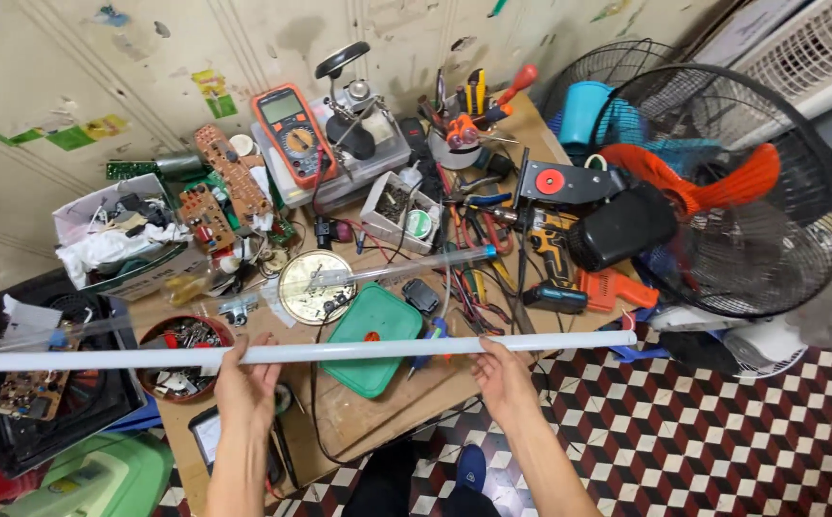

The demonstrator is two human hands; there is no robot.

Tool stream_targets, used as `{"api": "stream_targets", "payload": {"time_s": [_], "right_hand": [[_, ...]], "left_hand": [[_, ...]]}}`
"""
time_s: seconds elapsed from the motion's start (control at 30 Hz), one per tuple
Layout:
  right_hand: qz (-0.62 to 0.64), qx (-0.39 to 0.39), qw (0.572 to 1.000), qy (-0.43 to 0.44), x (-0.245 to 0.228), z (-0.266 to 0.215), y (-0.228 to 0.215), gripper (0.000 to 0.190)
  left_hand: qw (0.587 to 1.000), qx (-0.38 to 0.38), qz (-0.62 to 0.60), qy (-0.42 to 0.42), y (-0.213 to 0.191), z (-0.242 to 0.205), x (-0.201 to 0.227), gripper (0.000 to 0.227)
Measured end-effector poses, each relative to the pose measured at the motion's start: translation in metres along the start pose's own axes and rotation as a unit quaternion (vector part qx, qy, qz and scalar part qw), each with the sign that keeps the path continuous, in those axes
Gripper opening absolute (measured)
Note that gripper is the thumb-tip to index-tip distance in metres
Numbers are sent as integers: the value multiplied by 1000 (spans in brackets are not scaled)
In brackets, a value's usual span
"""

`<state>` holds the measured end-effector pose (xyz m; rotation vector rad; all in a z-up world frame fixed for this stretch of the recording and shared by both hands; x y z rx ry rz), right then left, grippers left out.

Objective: Repairing and testing a long LED tube light on a cluttered electronics workbench using a multimeter.

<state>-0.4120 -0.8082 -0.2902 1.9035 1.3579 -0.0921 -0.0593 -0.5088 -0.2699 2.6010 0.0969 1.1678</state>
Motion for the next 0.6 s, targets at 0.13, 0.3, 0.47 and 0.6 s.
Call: {"api": "stream_targets", "payload": {"time_s": [0.13, 0.3, 0.47, 0.6], "right_hand": [[28, -34, 999, 7, -26, -53, 8, 29], [15, -72, 997, -29, -64, -75, -11, 24], [5, -111, 993, -28, -79, -100, -28, 21], [-37, -88, 995, 28, -78, -106, -83, 35]], "left_hand": [[999, 14, -33, 27, -32, -26, 14, 46], [996, 26, -33, 84, -69, -60, 42, 41], [992, 24, -6, 123, -46, -118, 47, 36], [987, 24, 46, 152, -20, -158, 13, 30]]}}
Point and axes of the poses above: each hand's wrist, its own z-axis towards the middle knuckle, its own y-axis out of the palm, x = y × z, the point moved 10 cm from there along z, towards the middle knuckle, and after that the axes turned 10 degrees about z, right-handed, at the moved point
